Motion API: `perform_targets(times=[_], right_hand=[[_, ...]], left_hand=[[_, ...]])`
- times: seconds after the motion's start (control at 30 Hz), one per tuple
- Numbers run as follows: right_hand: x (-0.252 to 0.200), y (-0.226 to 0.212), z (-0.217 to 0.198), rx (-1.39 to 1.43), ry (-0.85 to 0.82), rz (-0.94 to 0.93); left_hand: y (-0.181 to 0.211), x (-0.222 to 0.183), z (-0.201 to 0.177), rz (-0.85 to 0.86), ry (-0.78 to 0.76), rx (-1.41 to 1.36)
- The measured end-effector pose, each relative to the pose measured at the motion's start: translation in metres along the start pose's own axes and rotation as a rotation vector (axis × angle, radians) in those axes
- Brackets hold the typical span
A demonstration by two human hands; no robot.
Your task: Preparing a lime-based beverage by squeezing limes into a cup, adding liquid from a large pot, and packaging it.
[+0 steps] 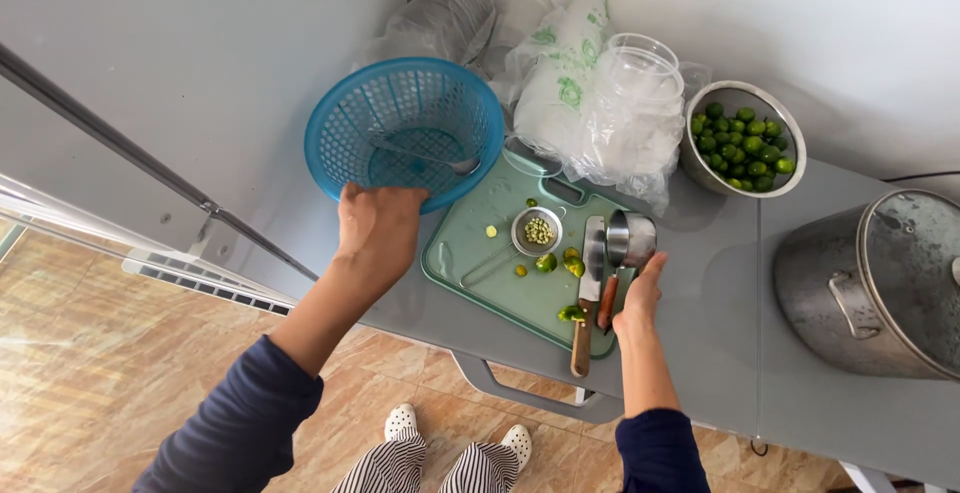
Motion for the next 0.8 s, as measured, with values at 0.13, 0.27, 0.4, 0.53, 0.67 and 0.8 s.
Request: perform_targets(times=[0.13, 0.27, 0.4, 0.53, 0.67, 0.8], right_hand=[[0.007, -0.031, 0.002, -0.054, 0.3, 0.003], [0.054, -0.023, 0.003, 0.095, 0.046, -0.112], [0.002, -0.048, 0.03, 0.128, 0.099, -0.024], [0.054, -0.012, 0.016, 0.014, 0.001, -0.263], [0.041, -0.003, 0.034, 0.002, 0.049, -0.209], [0.034, 0.017, 0.06, -0.037, -0.043, -0.293]], left_hand=[[-0.008, -0.002, -0.029, 0.025, 0.031, -0.027], [-0.014, 0.005, -0.035, 0.016, 0.076, -0.034], [-0.003, 0.012, -0.037, 0.024, 0.11, -0.065], [0.019, 0.02, -0.042, 0.04, 0.101, -0.068], [0.039, 0.024, -0.056, 0.109, 0.135, -0.063], [0.047, 0.033, -0.064, 0.142, 0.158, -0.067]])
Point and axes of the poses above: each hand's wrist, its own x-axis towards the middle knuckle, its own z-axis out of the palm, y = z × x, the point moved 3 cm from there along x, towards the middle knuckle, and after that the axes turned 9 degrees about -y, right-handed, at the moved point
